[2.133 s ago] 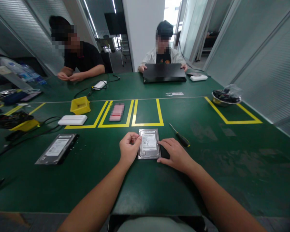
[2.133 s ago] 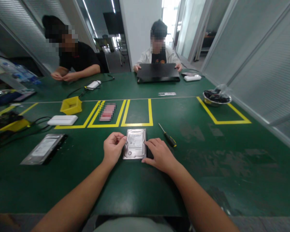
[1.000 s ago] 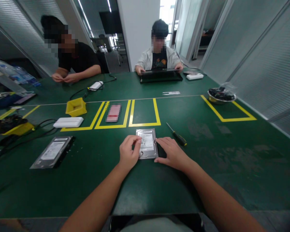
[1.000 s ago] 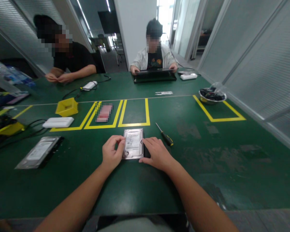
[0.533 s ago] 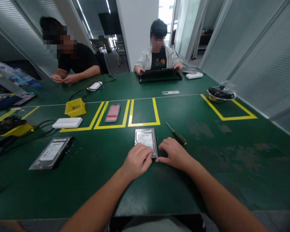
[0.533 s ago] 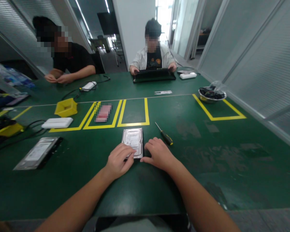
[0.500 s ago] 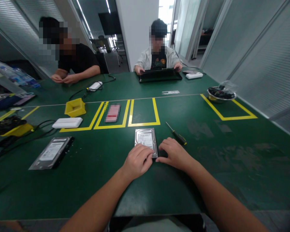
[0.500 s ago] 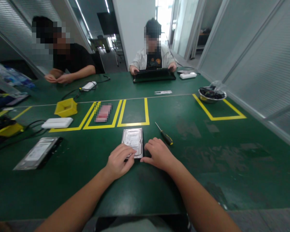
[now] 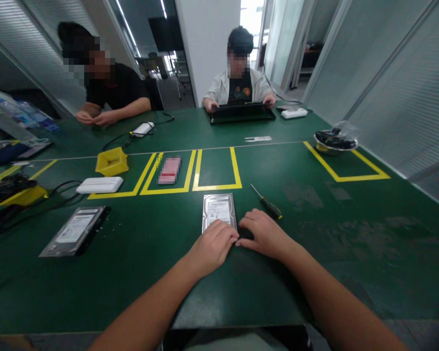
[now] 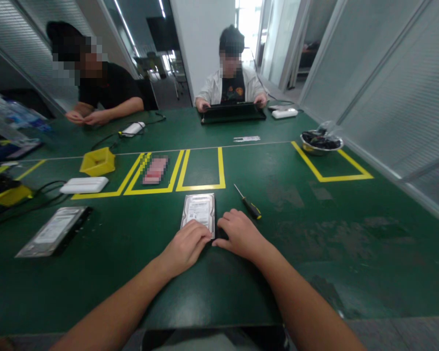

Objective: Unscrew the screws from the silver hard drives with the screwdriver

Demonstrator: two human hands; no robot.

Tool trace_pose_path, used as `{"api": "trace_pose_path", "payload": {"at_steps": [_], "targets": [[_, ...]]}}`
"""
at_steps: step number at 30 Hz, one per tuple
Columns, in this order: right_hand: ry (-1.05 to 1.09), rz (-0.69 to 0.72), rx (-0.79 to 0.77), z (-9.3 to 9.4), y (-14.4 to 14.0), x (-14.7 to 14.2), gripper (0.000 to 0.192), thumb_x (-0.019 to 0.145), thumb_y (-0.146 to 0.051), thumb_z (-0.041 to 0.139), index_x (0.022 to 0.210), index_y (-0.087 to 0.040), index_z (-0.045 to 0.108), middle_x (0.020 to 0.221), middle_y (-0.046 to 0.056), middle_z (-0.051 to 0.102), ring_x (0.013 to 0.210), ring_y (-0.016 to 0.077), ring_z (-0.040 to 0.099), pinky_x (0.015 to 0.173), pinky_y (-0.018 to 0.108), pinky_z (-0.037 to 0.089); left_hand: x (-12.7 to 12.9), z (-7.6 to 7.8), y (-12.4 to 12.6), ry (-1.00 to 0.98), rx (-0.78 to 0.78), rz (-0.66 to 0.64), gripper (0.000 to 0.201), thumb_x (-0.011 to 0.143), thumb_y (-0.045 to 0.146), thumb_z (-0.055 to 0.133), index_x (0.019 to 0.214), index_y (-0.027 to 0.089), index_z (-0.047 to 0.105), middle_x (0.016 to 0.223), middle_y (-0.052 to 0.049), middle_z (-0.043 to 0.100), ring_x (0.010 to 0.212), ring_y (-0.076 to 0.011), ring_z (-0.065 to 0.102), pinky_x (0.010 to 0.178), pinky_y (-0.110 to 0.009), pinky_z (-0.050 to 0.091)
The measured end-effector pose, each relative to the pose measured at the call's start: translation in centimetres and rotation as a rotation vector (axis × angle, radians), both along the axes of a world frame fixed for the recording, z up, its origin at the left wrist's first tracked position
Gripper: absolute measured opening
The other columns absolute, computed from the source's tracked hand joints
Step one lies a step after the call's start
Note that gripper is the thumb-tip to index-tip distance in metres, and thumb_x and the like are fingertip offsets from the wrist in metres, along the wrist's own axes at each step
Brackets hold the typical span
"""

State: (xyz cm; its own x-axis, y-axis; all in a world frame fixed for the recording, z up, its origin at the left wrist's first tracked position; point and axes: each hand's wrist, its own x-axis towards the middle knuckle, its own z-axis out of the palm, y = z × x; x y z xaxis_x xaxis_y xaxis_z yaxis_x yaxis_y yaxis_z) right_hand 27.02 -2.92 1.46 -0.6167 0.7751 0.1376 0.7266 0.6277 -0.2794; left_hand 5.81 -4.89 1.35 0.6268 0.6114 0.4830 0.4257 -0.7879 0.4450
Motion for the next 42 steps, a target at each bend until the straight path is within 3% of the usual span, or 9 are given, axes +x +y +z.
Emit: {"api": "trace_pose_path", "payload": {"at_steps": [18, 42], "targets": [[-0.038, -0.003, -0.001, 0.3, -0.1, -0.2, 0.035, 0.084, -0.051, 0.068, 0.090, -0.017, 0.064, 0.090, 0.007, 0.059, 0.087, 0.0211, 0.048, 0.078, 0.034, 0.035, 1.2, -0.8, -0.2, 0.344, 0.101, 0.136, 0.011, 0.097, 0.017, 0.048, 0.093, 0.015, 0.058, 0.088, -0.006, 0.060, 0.085, -0.0226, 0.052, 0.077, -0.038, 0.044], [-0.065, -0.022, 0.002, 0.9, -0.4, -0.3, 0.031, 0.085, -0.046, 0.068, 0.090, -0.016, 0.064, 0.090, 0.007, 0.059, 0.087, 0.0213, 0.048, 0.078, 0.033, 0.034, 1.7, -0.8, -0.6, 0.403, 0.120, 0.200, 0.007, 0.093, 0.018, 0.054, 0.091, 0.016, 0.060, 0.086, -0.006, 0.059, 0.083, -0.0234, 0.052, 0.075, -0.040, 0.044]]}}
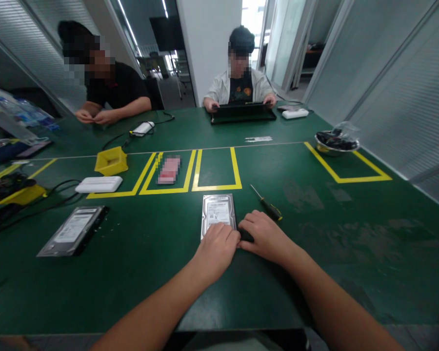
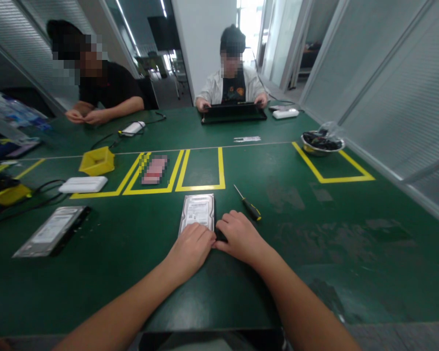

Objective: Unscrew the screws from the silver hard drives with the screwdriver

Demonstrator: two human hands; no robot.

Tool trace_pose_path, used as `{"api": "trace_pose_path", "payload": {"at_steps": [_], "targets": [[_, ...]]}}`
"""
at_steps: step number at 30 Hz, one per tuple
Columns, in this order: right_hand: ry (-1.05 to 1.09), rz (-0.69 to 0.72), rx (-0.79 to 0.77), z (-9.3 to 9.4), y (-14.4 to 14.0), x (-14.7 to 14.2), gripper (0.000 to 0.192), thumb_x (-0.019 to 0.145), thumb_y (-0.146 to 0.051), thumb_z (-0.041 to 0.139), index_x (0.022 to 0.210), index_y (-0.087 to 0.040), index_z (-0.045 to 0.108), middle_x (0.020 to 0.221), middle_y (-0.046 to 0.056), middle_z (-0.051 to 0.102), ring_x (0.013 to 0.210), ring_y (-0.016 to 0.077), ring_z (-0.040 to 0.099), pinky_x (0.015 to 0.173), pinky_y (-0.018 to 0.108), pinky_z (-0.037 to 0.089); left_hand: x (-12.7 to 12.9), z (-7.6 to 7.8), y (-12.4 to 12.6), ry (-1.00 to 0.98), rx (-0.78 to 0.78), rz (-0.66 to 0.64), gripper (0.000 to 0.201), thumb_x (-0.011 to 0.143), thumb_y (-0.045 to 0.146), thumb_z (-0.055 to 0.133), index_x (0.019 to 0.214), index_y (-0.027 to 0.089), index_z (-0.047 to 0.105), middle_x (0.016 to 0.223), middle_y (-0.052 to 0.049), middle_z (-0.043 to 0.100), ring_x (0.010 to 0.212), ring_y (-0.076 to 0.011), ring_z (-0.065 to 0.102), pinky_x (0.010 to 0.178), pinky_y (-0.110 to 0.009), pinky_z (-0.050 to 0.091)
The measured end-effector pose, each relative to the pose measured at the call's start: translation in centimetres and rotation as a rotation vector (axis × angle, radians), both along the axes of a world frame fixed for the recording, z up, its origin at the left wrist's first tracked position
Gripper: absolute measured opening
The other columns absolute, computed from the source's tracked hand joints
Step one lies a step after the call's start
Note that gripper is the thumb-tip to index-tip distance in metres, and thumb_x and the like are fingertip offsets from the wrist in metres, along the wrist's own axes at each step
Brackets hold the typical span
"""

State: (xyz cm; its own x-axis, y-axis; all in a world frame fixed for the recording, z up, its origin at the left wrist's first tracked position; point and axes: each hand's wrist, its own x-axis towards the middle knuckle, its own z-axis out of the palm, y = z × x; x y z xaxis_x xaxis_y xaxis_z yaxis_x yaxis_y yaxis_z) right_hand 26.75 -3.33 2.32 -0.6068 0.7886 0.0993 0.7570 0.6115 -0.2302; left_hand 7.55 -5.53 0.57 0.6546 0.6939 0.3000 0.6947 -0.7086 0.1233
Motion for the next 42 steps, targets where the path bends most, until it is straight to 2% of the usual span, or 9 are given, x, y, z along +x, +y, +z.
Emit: {"api": "trace_pose_path", "payload": {"at_steps": [8, 26, 42], "targets": [[0.001, 0.002, -0.001, 0.1, 0.0, 0.0, 0.028, 0.083, -0.044, 0.070, 0.090, -0.017, 0.063, 0.090, 0.006, 0.058, 0.088, 0.0210, 0.047, 0.078, 0.033, 0.034, 0.1, 0.5, -0.2, -0.051, -0.060, 0.019, 0.012, 0.095, 0.017, 0.048, 0.091, 0.016, 0.059, 0.086, -0.007, 0.059, 0.084, -0.0235, 0.052, 0.076, -0.039, 0.045], [-0.003, 0.008, -0.006, 0.3, -0.2, 0.0, 0.028, 0.084, -0.044, 0.069, 0.089, -0.017, 0.063, 0.090, 0.006, 0.058, 0.088, 0.0211, 0.047, 0.079, 0.033, 0.033, 0.1, 1.0, -0.2, -0.140, -0.188, 0.081, 0.006, 0.092, 0.018, 0.052, 0.089, 0.017, 0.056, 0.089, -0.006, 0.059, 0.088, -0.0229, 0.050, 0.079, -0.038, 0.043], [-0.029, 0.003, -0.002, 0.3, -0.3, 0.0, 0.029, 0.084, -0.046, 0.069, 0.090, -0.018, 0.062, 0.091, 0.006, 0.058, 0.088, 0.0215, 0.047, 0.079, 0.034, 0.033, 0.1, 1.2, -0.2, -0.147, -0.194, 0.096, 0.006, 0.090, 0.018, 0.052, 0.087, 0.018, 0.057, 0.087, -0.006, 0.059, 0.087, -0.0232, 0.050, 0.079, -0.038, 0.043]]}}
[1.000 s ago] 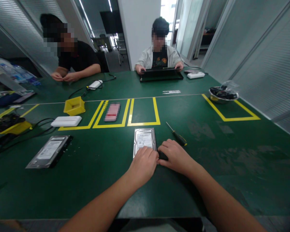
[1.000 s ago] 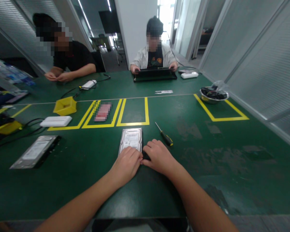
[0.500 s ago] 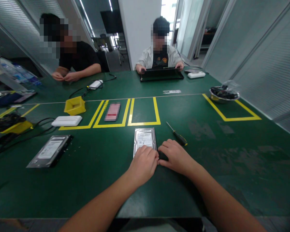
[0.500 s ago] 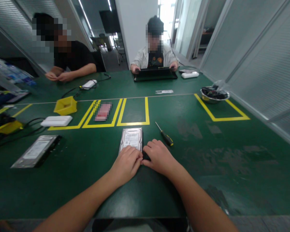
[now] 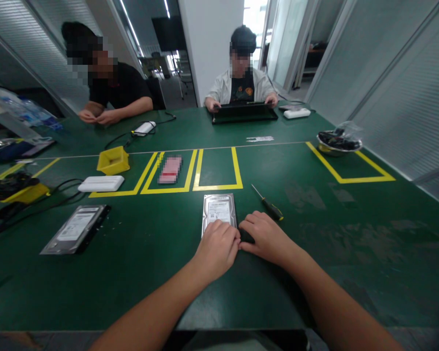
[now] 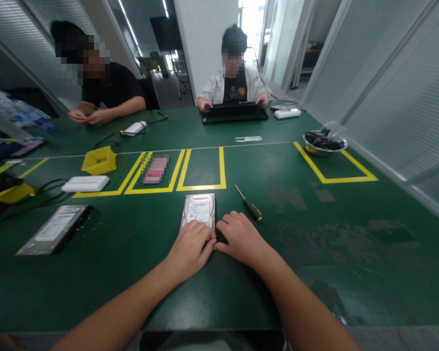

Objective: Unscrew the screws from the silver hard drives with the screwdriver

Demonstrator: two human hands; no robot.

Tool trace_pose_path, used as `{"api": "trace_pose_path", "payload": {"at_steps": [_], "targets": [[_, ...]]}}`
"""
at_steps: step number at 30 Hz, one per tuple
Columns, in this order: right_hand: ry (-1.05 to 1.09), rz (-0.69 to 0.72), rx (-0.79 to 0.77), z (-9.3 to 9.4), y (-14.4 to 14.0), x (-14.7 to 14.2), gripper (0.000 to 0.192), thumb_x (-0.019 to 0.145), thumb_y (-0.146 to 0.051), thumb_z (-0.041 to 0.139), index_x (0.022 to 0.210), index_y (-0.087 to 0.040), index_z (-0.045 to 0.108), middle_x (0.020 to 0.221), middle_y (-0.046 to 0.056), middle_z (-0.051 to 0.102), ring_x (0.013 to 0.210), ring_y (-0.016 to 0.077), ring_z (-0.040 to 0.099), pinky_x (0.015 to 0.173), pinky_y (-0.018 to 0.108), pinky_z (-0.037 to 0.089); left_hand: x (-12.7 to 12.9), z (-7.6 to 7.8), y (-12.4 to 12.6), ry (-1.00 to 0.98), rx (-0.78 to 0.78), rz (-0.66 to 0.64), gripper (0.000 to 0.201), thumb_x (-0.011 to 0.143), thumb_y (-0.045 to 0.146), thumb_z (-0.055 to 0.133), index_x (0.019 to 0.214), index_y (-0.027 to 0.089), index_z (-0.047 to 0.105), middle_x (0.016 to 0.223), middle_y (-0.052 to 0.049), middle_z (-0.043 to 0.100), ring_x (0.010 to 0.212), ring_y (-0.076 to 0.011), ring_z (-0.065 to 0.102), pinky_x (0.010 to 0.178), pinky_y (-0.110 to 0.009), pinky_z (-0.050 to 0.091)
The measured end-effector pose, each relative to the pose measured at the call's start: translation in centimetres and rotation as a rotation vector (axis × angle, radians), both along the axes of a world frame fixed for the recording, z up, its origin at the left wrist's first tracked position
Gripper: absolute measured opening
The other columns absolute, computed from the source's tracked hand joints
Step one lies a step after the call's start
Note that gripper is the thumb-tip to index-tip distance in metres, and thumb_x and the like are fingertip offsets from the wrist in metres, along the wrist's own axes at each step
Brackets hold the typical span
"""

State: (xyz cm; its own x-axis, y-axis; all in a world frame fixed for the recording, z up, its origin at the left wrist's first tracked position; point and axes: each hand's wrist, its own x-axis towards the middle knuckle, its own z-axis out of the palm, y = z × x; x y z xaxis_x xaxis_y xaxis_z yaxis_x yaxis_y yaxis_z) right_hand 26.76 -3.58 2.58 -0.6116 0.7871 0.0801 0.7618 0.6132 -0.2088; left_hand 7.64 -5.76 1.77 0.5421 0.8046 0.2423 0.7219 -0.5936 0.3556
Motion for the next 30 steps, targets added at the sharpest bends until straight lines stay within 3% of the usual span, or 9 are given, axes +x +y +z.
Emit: {"api": "trace_pose_path", "payload": {"at_steps": [21, 27, 30], "targets": [[-0.003, -0.024, 0.003, 0.2, 0.1, 0.3, 0.030, 0.084, -0.046, 0.069, 0.093, -0.017, 0.063, 0.092, 0.007, 0.058, 0.088, 0.0220, 0.048, 0.078, 0.034, 0.034, 0.0, 0.0, 0.0, -0.021, -0.007, 0.050, 0.005, 0.090, 0.022, 0.055, 0.087, 0.019, 0.058, 0.088, -0.005, 0.061, 0.090, -0.0240, 0.051, 0.082, -0.040, 0.042], [0.025, -0.079, 0.030, 0.8, 0.3, 1.1, 0.016, 0.088, -0.031, 0.064, 0.096, -0.017, 0.063, 0.093, 0.007, 0.058, 0.090, 0.0216, 0.049, 0.082, 0.034, 0.036, 0.0, 0.0, -0.1, 0.003, -0.001, 0.058, 0.006, 0.091, 0.023, 0.055, 0.087, 0.019, 0.058, 0.089, -0.006, 0.061, 0.089, -0.0242, 0.050, 0.081, -0.039, 0.041], [-0.014, -0.184, 0.082, 0.9, 0.5, 1.5, 0.011, 0.091, -0.024, 0.056, 0.095, -0.016, 0.063, 0.095, 0.009, 0.058, 0.091, 0.0227, 0.050, 0.082, 0.034, 0.037, 0.0, 0.0, -0.2, 0.001, 0.002, 0.056, 0.005, 0.091, 0.022, 0.055, 0.087, 0.019, 0.057, 0.089, -0.005, 0.061, 0.089, -0.0238, 0.050, 0.081, -0.039, 0.041]]}}
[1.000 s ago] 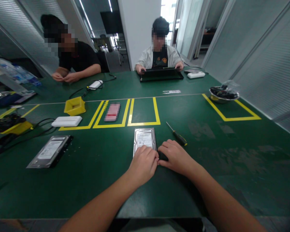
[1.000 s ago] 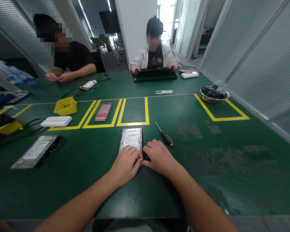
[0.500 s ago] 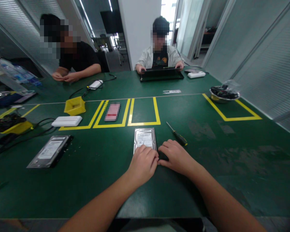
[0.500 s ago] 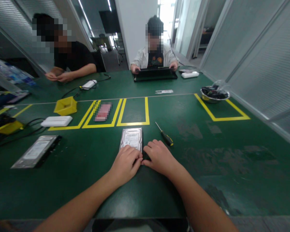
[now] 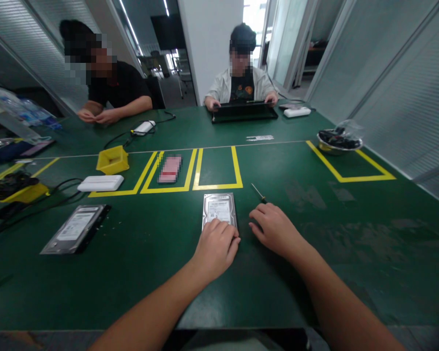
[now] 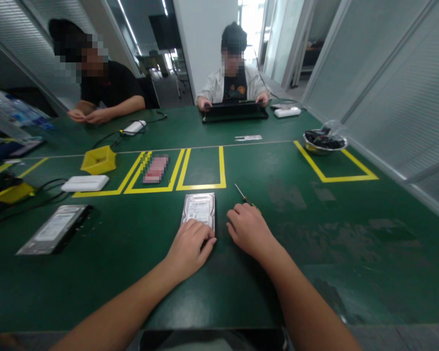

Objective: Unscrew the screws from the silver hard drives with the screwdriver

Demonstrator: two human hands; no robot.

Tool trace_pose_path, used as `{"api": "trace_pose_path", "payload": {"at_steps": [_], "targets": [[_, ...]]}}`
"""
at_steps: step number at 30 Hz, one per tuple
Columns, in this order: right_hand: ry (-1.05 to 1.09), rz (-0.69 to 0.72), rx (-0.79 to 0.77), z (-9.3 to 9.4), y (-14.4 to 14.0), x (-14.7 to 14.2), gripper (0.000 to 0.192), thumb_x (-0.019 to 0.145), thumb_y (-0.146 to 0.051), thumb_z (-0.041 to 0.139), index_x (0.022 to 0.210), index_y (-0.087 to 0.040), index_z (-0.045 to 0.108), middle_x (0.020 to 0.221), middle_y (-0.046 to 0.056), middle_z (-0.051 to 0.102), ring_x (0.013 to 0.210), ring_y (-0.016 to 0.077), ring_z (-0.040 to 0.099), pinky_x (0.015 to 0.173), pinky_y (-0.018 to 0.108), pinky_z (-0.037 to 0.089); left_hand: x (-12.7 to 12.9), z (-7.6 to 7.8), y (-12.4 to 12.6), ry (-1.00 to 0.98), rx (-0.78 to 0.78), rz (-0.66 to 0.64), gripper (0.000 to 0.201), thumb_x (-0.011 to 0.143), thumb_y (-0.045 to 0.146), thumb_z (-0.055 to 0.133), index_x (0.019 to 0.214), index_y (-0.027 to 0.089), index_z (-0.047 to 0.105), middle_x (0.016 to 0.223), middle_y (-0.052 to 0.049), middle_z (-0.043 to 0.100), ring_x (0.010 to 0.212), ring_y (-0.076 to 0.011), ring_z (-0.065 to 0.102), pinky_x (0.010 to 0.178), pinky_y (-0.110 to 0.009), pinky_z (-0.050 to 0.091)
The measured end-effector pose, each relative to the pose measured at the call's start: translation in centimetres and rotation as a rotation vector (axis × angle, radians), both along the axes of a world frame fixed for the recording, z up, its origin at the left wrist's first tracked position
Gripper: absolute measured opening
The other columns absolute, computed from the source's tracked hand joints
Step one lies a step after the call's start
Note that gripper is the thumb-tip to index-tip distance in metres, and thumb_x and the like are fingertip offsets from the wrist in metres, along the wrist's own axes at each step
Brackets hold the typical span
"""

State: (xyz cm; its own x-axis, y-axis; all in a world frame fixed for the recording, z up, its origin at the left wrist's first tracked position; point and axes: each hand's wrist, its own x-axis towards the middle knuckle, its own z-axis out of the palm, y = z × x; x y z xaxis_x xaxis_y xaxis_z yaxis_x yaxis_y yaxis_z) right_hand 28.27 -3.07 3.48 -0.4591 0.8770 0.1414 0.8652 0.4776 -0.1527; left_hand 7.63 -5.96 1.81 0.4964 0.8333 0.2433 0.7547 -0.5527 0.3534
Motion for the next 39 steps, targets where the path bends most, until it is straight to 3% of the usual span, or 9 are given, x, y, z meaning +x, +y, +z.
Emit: {"api": "trace_pose_path", "payload": {"at_steps": [6, 10, 16, 24, 28, 31, 36, 39], "targets": [[-0.130, -0.325, 0.084, -0.3, 0.4, 0.6, 0.022, 0.089, -0.020, 0.054, 0.108, -0.014, 0.061, 0.105, 0.013, 0.055, 0.096, 0.0260, 0.051, 0.081, 0.035, 0.040, -0.1, 0.0, -0.1, 0.004, -0.014, -0.008, 0.005, 0.091, 0.022, 0.054, 0.089, 0.019, 0.058, 0.090, -0.005, 0.061, 0.091, -0.0237, 0.050, 0.082, -0.039, 0.040], [-0.204, -0.454, 0.048, -0.5, 0.4, 0.9, 0.030, 0.089, -0.025, 0.055, 0.117, -0.014, 0.057, 0.106, 0.014, 0.054, 0.095, 0.0290, 0.053, 0.074, 0.036, 0.042, -0.1, 0.0, -0.1, -0.008, -0.015, -0.009, 0.005, 0.091, 0.021, 0.054, 0.089, 0.019, 0.058, 0.091, -0.005, 0.061, 0.091, -0.0236, 0.050, 0.082, -0.039, 0.040], [-0.211, -0.540, -0.036, -0.8, 0.6, 1.3, 0.026, 0.092, -0.024, 0.051, 0.115, -0.013, 0.054, 0.100, 0.014, 0.057, 0.088, 0.0292, 0.059, 0.066, 0.035, 0.043, -0.1, -0.3, 0.0, -0.028, -0.014, 0.000, 0.004, 0.091, 0.022, 0.055, 0.089, 0.019, 0.058, 0.090, -0.005, 0.061, 0.090, -0.0234, 0.050, 0.080, -0.038, 0.039], [-0.134, -0.558, -0.009, -0.9, 1.0, 1.8, 0.024, 0.093, -0.022, 0.047, 0.115, -0.014, 0.053, 0.098, 0.013, 0.058, 0.083, 0.0263, 0.061, 0.064, 0.034, 0.044, -0.1, -0.4, -0.1, -0.012, -0.017, 0.016, 0.007, 0.089, 0.026, 0.060, 0.090, 0.020, 0.058, 0.091, -0.004, 0.062, 0.090, -0.0237, 0.050, 0.079, -0.038, 0.039], [0.213, -0.500, 0.152, -0.8, 1.4, 2.3, 0.024, 0.092, -0.025, 0.051, 0.113, -0.014, 0.055, 0.103, 0.012, 0.061, 0.090, 0.0235, 0.060, 0.075, 0.034, 0.048, 0.0, -0.4, -0.1, -0.002, -0.005, 0.025, 0.006, 0.089, 0.025, 0.060, 0.088, 0.019, 0.058, 0.090, -0.004, 0.062, 0.089, -0.0234, 0.051, 0.079, -0.038, 0.040], [0.568, -0.461, 0.269, -0.5, 1.6, 2.5, 0.027, 0.088, -0.033, 0.059, 0.108, -0.015, 0.060, 0.094, 0.008, 0.063, 0.078, 0.0188, 0.060, 0.074, 0.033, 0.049, 0.0, -0.4, -0.1, -0.002, 0.015, 0.025, 0.007, 0.089, 0.025, 0.060, 0.087, 0.019, 0.058, 0.089, -0.005, 0.062, 0.088, -0.0233, 0.051, 0.079, -0.038, 0.040], [1.063, -0.445, 0.212, 0.4, 1.2, 2.1, 0.036, 0.083, -0.040, 0.068, 0.109, -0.017, 0.061, 0.086, 0.003, 0.064, 0.070, 0.0146, 0.061, 0.065, 0.029, 0.051, -0.4, -0.3, -0.1, -0.013, 0.091, 0.003, 0.008, 0.091, 0.025, 0.058, 0.087, 0.018, 0.060, 0.086, -0.005, 0.062, 0.086, -0.0229, 0.053, 0.077, -0.038, 0.041], [1.229, -0.407, 0.159, 1.0, 0.9, 1.8, 0.033, 0.086, -0.041, 0.065, 0.107, -0.016, 0.061, 0.081, 0.003, 0.063, 0.068, 0.0130, 0.060, 0.061, 0.026, 0.050, -0.6, -0.3, -0.4, -0.001, 0.177, -0.093, 0.013, 0.094, 0.023, 0.053, 0.086, 0.018, 0.062, 0.082, -0.005, 0.062, 0.080, -0.0209, 0.054, 0.074, -0.036, 0.041]]}}
